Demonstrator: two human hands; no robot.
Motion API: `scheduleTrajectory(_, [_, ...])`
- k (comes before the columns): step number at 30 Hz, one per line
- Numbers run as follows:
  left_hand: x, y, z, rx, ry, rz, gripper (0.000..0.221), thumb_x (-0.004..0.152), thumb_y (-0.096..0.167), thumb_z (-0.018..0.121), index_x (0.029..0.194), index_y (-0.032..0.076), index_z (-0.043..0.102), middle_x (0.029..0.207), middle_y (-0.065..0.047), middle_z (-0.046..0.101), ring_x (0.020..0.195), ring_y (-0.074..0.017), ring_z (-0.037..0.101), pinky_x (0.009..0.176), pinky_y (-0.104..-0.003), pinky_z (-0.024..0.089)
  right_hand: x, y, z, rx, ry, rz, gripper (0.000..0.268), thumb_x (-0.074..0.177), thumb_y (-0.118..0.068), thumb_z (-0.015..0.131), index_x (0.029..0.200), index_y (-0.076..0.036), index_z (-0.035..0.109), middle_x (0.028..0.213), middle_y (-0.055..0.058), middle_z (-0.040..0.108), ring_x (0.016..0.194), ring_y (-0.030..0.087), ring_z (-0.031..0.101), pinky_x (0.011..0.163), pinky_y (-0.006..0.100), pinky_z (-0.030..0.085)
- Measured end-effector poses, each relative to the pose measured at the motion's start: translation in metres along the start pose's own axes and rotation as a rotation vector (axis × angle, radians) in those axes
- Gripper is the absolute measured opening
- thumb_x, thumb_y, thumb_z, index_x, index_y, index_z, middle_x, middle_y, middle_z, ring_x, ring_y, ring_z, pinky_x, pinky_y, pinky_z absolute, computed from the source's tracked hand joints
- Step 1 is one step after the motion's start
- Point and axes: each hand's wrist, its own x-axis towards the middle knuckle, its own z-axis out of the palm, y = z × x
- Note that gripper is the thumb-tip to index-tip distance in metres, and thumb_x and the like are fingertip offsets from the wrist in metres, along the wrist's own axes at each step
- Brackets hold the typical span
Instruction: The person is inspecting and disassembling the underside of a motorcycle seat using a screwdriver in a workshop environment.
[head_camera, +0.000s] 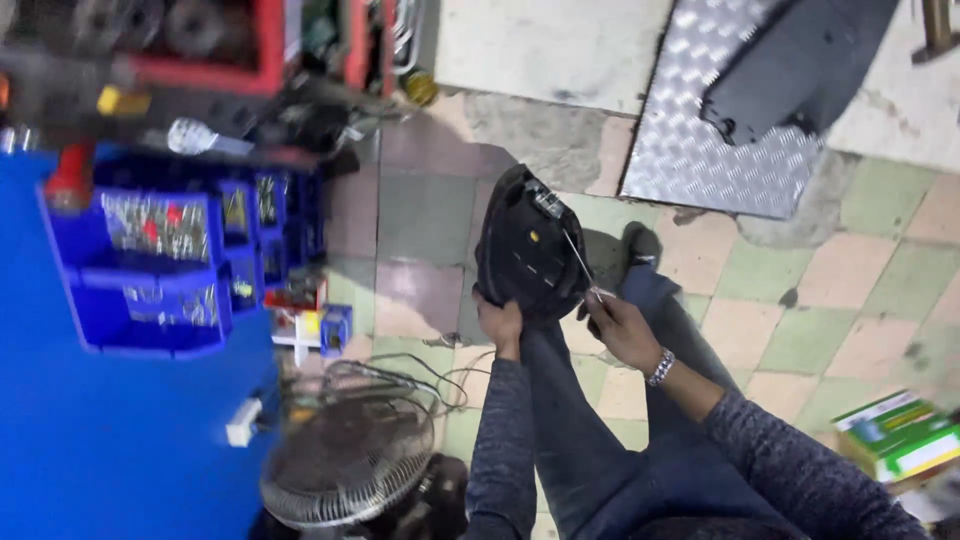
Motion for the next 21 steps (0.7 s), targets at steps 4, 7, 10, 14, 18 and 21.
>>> scheduleTrajectory(4, [-0.045,0.034,0.014,0.13,0.001,0.103,0.09,0.081,0.027,0.066,0.16,0.015,0.024,0.134,-0.026,0.061,0.125,-0.0455,0.06,0.108,-0.056,0.048,-0.028,0.013,-0.057,0.178,0.084,0.003,0.061,0.107,-0.044,0.047,0.06,-0.008,0.064,0.052,0.011,0.06,0.058,0.026,0.057,0.062,0.038,0.045])
scheduleTrajectory(7, [-0.078,0.059,0.049,0.264,0.005,0.139,0.09,0.084,0.026,0.068,0.161,0.011,0.025,0.14,-0.024,0.059,0.129,-0.0427,0.059,0.11,-0.052,0.047,-0.033,0.053,-0.099,0.28,0.1,0.017,0.064,0.108,-0.047,0.045,0.063,-0.008,0.068,0.055,0.009,0.06,0.059,0.024,0.057,0.064,0.037,0.045])
scheduleTrajectory(10, [-0.102,0.08,0.115,0.388,0.043,0.214,0.095,0.08,0.036,0.072,0.161,0.015,0.027,0.145,-0.021,0.055,0.133,-0.0412,0.055,0.113,-0.053,0.043,-0.028,0.113,-0.153,0.321,0.09,0.028,0.067,0.107,-0.05,0.044,0.061,-0.007,0.066,0.057,0.014,0.063,0.061,0.028,0.059,0.063,0.038,0.045])
scheduleTrajectory(14, [-0.201,0.161,0.199,0.49,-0.062,0.337,0.088,0.083,0.028,0.071,0.159,0.008,0.031,0.144,-0.023,0.056,0.135,-0.0385,0.055,0.115,-0.048,0.042,-0.025,0.217,-0.228,0.422,0.184,0.109,0.057,0.104,-0.053,0.053,0.083,-0.003,0.071,0.079,0.018,0.071,0.084,0.035,0.068,0.078,0.043,0.05])
scheduleTrajectory(18, [-0.214,0.194,0.325,0.645,-0.171,0.515,0.08,0.084,0.028,0.073,0.152,0.004,0.037,0.135,-0.026,0.061,0.128,-0.0433,0.059,0.11,-0.053,0.047,-0.048,0.256,-0.336,0.586,0.398,0.177,0.053,0.109,-0.031,0.047,0.135,0.015,0.056,0.131,0.039,0.06,0.13,0.054,0.051,0.11,0.062,0.039])
scheduleTrajectory(21, [-0.241,0.24,0.419,0.808,-0.255,0.664,0.08,0.082,0.034,0.076,0.143,0.006,0.032,0.123,-0.028,0.067,0.118,-0.0465,0.065,0.102,-0.057,0.052,-0.024,0.362,-0.361,0.651,0.569,0.195,0.028,0.109,-0.018,0.048,0.12,-0.003,0.069,0.082,0.015,0.066,0.075,0.026,0.061,0.078,0.04,0.05])
